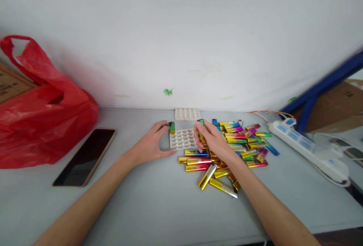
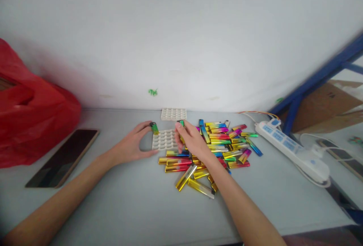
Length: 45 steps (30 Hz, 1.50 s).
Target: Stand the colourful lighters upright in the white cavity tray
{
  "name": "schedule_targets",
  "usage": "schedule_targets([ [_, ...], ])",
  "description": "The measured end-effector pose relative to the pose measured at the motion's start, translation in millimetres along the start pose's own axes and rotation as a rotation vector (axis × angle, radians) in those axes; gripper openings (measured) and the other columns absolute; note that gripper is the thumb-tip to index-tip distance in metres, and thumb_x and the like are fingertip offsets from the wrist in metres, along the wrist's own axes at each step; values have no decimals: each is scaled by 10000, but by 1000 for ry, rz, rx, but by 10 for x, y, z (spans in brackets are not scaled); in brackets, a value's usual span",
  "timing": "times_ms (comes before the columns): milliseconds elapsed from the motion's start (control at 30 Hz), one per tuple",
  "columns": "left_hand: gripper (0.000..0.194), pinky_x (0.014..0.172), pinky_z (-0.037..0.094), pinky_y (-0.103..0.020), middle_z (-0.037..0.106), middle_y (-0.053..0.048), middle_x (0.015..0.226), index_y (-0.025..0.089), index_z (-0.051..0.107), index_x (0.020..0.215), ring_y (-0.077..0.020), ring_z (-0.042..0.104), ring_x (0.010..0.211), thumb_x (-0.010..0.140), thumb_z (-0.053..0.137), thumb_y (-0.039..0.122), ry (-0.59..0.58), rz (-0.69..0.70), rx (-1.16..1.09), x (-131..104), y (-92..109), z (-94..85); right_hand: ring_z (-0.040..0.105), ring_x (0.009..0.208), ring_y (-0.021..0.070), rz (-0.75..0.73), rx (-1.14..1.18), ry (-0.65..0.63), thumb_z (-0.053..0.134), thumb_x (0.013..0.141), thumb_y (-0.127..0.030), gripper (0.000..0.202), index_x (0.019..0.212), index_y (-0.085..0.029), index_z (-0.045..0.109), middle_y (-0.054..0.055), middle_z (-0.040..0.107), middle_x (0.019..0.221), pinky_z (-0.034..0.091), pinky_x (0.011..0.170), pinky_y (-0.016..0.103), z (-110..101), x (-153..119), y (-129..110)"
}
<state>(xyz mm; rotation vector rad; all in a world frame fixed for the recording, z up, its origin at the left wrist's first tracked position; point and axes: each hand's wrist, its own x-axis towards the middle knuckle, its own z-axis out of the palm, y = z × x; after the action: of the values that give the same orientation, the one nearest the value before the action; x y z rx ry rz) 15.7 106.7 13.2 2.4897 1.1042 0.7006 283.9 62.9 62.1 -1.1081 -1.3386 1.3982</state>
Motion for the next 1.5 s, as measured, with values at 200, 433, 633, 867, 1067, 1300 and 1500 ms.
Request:
schedule_targets([
  [200,733,1275,472,-543,550,-178,1543,204,600,1354,-383,564,1453,803,837,626,-18,-6,7,-3,11,-5,372,564,124,-83,-344,191,549,974,-775,604,695,-252,438,-59,391,612,293,516,271,52,-96,103],
  [433,737,1275,475,-527,558,-165,1539,215,607,1343,-384,565,1455,784,842,633,-23,-25,8,2,29,-15,400,575,136,-203,-660,327,521,961,-546,489,597,-252,378,-40,409,558,269,587,305,69,-123,89],
  [633,732,1274,474,-549,567,-175,1534,208,612,1333,-394,568,1450,787,831,643,-25,-24,-8,10,42,-26,461,588,157,-235,-684,316,509,973,-481,417,632,-246,459,-18,515,571,299,596,303,72,-132,140],
  [867,734,1265,482,-565,565,-166,1547,224,619,1332,-398,582,1431,770,847,638,-22,-34,-15,15,51,-34,411,568,140,-266,-699,313,540,1022,-549,524,614,-248,410,-39,433,552,281,587,304,83,-153,137],
  [1067,726,1283,463,-537,557,-160,1539,229,597,1337,-374,564,1451,792,833,647,-33,-23,-6,11,25,-25,496,573,165,-259,-730,333,512,993,-456,397,655,-251,481,-11,539,588,308,614,320,95,-152,145],
  [1300,713,1279,464,-533,555,-168,1537,220,596,1334,-377,572,1445,802,832,632,-24,-16,-5,15,26,-23,586,660,207,-189,-707,344,495,1050,-557,384,832,-248,560,0,614,679,370,666,322,79,-136,194],
  [1500,737,1263,479,-555,566,-183,1533,204,604,1351,-398,581,1429,791,835,625,-33,-24,-11,20,61,-34,636,851,222,-354,-750,151,505,1104,-458,304,884,-252,546,38,657,892,464,784,330,58,-156,106],
])
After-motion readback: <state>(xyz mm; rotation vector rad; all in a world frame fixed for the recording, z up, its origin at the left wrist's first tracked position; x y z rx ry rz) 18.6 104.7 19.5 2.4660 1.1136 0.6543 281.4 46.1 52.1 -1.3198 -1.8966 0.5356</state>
